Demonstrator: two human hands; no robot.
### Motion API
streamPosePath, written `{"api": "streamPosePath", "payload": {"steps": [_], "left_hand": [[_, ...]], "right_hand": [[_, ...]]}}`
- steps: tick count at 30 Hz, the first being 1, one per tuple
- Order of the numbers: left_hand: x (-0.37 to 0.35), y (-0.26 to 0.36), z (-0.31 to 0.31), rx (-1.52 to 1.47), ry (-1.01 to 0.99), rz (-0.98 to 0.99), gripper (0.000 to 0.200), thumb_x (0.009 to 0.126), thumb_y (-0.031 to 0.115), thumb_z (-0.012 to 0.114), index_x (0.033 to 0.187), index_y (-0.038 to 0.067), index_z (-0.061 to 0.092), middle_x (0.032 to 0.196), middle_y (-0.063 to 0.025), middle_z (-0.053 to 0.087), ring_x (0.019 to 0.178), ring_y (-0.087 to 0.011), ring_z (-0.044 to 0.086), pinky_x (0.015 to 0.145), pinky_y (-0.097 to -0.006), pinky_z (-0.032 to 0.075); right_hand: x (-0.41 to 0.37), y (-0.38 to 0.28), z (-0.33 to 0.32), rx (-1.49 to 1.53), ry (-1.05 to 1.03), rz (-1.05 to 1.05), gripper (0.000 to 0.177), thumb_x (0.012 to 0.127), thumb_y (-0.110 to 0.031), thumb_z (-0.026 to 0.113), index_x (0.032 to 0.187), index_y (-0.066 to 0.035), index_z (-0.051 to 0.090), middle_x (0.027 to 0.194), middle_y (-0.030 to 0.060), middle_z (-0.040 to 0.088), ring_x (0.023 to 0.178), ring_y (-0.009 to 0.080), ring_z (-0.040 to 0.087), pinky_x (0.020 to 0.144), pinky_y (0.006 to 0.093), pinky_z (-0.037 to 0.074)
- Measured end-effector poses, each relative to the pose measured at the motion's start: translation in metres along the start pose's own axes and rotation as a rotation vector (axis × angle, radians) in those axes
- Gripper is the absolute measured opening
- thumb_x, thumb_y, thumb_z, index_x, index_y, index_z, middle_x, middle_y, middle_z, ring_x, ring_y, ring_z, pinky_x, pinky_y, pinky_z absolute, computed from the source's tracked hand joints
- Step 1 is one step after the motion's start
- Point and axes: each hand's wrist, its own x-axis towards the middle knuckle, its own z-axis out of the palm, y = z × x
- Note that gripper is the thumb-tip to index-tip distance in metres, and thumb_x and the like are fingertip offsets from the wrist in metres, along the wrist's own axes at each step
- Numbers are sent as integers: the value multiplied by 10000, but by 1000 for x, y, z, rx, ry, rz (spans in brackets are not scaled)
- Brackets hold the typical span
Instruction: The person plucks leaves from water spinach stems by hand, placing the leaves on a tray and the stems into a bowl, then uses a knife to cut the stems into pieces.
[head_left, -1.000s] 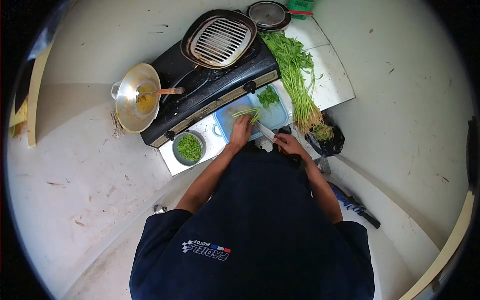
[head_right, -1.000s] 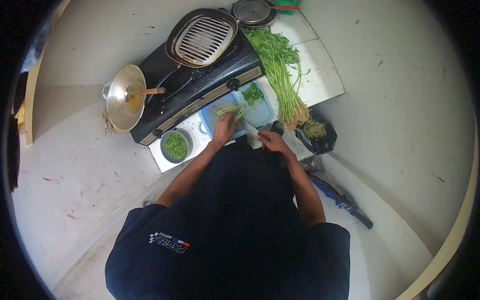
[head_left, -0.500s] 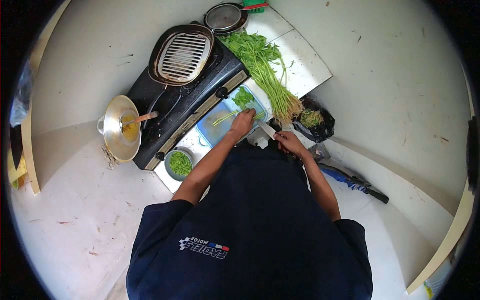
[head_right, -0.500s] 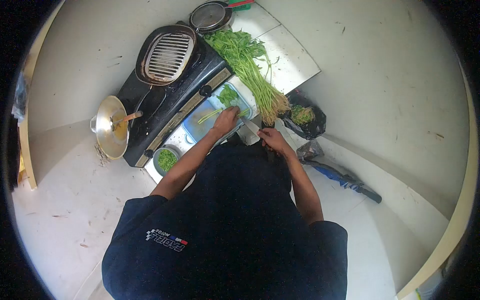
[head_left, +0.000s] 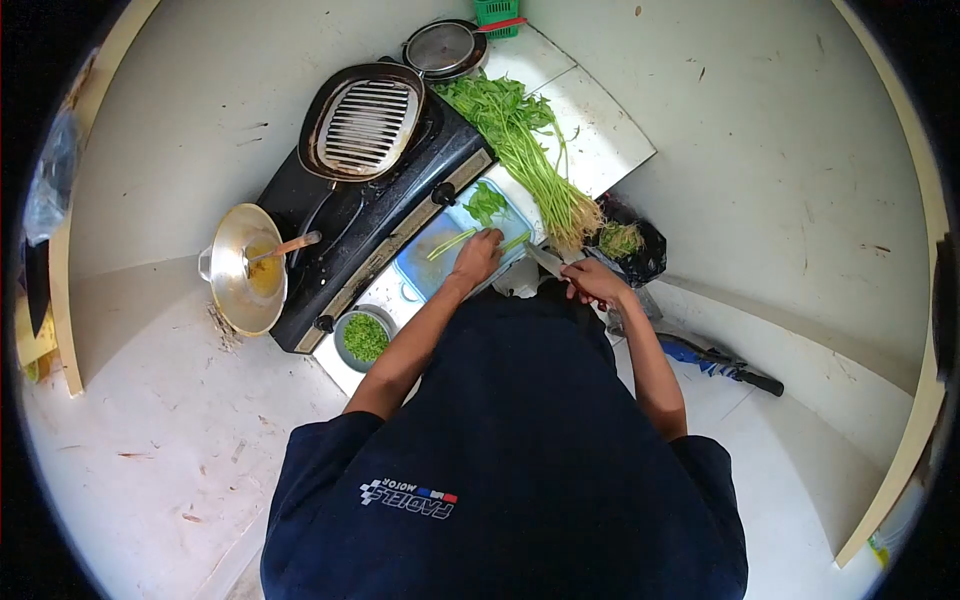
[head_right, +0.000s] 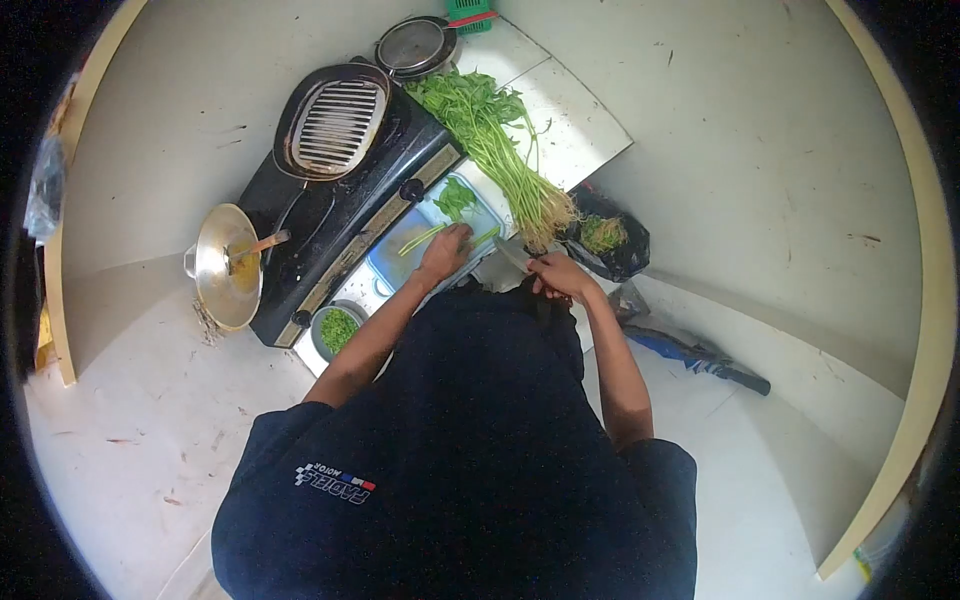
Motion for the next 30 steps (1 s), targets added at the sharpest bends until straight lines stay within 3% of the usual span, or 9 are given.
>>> {"api": "streamPosePath", "payload": {"steps": [4,7,10,18,19,30], "left_hand": [[-6,-7,-15,-24,48,19,247,824,39,709,1055,10,627,1026,-200,658,1006,-417,634,903,-498,516],[-11,-9,-32,24,209,84,258,818,32,711,1066,21,639,1039,-186,652,1014,-393,626,922,-485,511],[-19,-9,-48,115,366,31,270,801,23,718,1063,32,656,1052,-166,647,1026,-378,614,934,-468,502],[-47,-57,-46,121,261,-33,211,847,37,652,1056,54,667,1044,-139,640,1040,-366,609,902,-484,484],[-52,-59,-45,110,262,-42,204,853,39,644,1055,55,666,1042,-140,639,1037,-365,609,898,-486,483],[-119,-76,-49,15,436,-200,158,868,14,617,1021,22,655,1035,-174,622,1024,-405,596,916,-487,498]], "right_hand": [[-7,-7,-4,-67,10,0,433,1059,-368,522,1116,30,680,767,98,710,468,104,501,391,285,391],[-10,-8,-3,-102,29,-30,441,1061,-368,518,1108,37,685,736,94,706,459,106,515,404,283,413],[-24,-20,7,-118,85,-41,439,1064,-361,518,1107,42,687,719,88,701,452,110,527,421,284,433],[-20,-10,48,-74,152,-122,416,1057,-345,538,1151,33,681,703,69,695,455,105,555,436,269,449],[-16,-9,53,-96,130,-89,423,1050,-335,519,1267,-2,663,763,63,703,501,121,591,430,294,453],[18,-36,134,-212,155,-271,419,1044,-359,570,1277,-18,641,741,42,673,530,116,609,495,297,476]]}}
